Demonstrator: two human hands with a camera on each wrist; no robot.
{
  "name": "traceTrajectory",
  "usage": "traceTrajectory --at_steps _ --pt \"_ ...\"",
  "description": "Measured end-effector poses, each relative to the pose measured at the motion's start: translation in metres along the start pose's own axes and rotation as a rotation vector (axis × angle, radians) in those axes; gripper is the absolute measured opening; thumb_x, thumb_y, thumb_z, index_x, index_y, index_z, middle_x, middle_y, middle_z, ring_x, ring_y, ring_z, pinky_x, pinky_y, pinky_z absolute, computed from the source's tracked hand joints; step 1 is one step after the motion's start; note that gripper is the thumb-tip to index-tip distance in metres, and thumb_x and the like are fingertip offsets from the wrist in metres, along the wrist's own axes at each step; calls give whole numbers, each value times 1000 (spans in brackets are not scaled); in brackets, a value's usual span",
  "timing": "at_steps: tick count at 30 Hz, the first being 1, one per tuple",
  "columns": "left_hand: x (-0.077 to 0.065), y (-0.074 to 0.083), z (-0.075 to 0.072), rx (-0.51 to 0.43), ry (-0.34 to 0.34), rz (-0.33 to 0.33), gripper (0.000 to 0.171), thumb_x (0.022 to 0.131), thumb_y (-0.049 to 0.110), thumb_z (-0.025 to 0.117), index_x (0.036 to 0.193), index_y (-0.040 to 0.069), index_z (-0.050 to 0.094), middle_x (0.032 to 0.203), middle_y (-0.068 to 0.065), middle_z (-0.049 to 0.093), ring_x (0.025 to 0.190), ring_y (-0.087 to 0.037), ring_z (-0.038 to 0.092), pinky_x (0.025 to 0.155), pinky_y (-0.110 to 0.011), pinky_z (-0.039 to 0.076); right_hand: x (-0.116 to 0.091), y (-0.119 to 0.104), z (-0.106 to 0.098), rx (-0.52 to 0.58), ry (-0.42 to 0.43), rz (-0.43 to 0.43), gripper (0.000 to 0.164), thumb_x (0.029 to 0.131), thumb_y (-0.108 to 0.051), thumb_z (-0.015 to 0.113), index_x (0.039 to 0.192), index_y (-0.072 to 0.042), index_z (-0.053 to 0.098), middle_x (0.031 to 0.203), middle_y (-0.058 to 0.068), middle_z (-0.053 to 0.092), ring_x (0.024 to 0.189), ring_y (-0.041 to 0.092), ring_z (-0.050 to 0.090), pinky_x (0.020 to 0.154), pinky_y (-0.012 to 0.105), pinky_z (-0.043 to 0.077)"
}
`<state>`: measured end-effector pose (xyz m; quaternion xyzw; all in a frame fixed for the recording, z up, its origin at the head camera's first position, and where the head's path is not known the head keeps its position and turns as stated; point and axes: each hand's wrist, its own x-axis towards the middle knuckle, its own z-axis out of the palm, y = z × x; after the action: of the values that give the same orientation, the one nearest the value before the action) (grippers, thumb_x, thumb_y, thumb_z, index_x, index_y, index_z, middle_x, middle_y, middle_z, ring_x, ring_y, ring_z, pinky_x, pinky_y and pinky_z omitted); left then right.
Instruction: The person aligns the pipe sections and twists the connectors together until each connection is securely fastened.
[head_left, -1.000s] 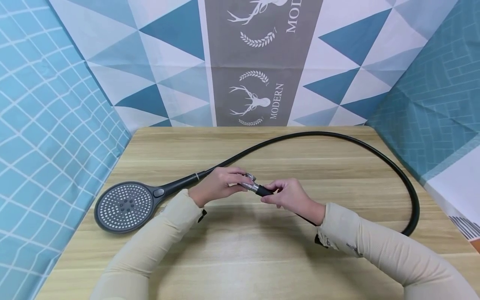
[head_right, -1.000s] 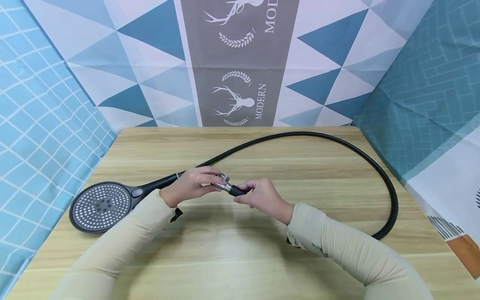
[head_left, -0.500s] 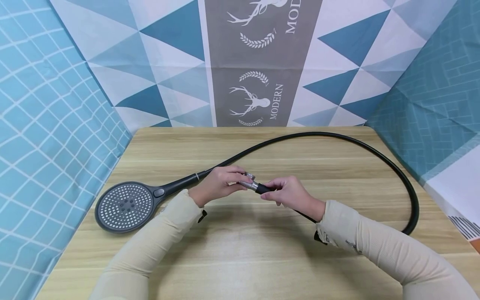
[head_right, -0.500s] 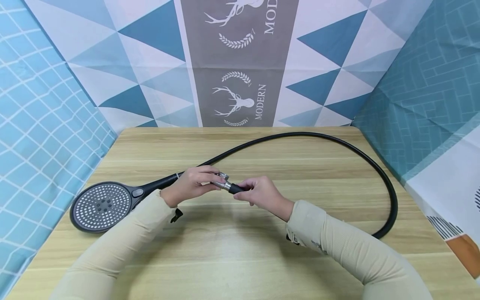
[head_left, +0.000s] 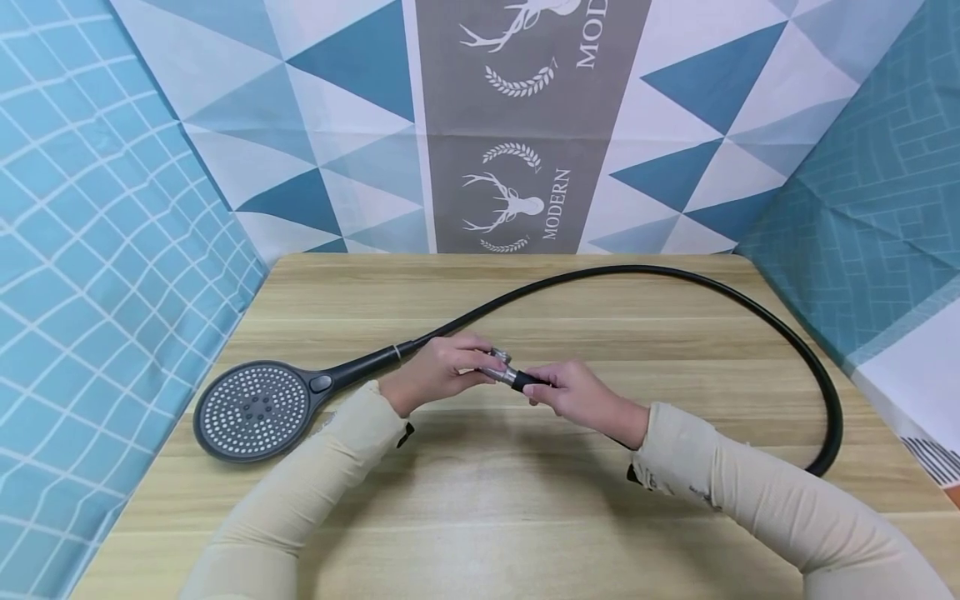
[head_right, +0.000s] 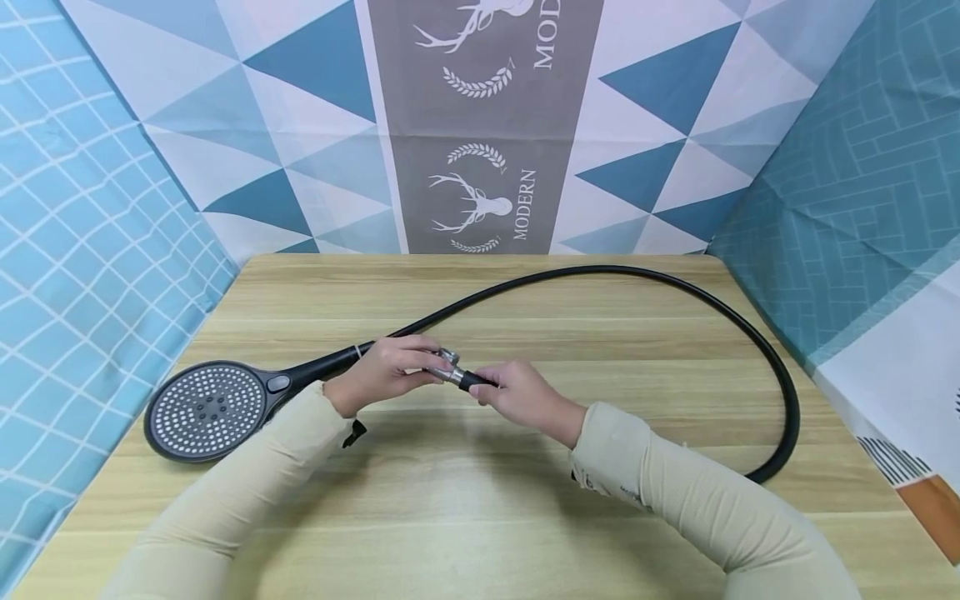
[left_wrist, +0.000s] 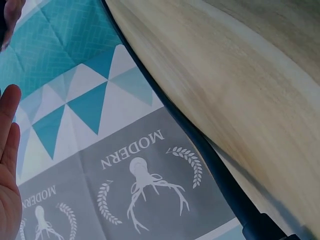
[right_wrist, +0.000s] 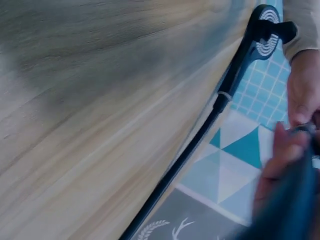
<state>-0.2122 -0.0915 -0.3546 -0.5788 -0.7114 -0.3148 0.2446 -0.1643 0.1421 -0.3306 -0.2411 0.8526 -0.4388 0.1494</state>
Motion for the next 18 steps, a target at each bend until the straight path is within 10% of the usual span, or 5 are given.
traceTrajectory --at_steps 8,18 --pt "-2 0 2 -23 -2 -26 27 69 -3 81 94 3 72 95 -12 69 83 -19 66 75 -25 53 -2 -4 6 -105 34 7 17 98 -8 53 84 -4 62 57 -5 39 47 9 34 45 23 29" --pt "-2 -4 2 -46 33 -70 26 69 -3 81 93 2 72 94 -12 69 83 -19 67 73 -24 53 -2 1 11 -90 204 -74 29 82 -5 75 99 2 54 73 6 63 58 11 50 50 25 42"
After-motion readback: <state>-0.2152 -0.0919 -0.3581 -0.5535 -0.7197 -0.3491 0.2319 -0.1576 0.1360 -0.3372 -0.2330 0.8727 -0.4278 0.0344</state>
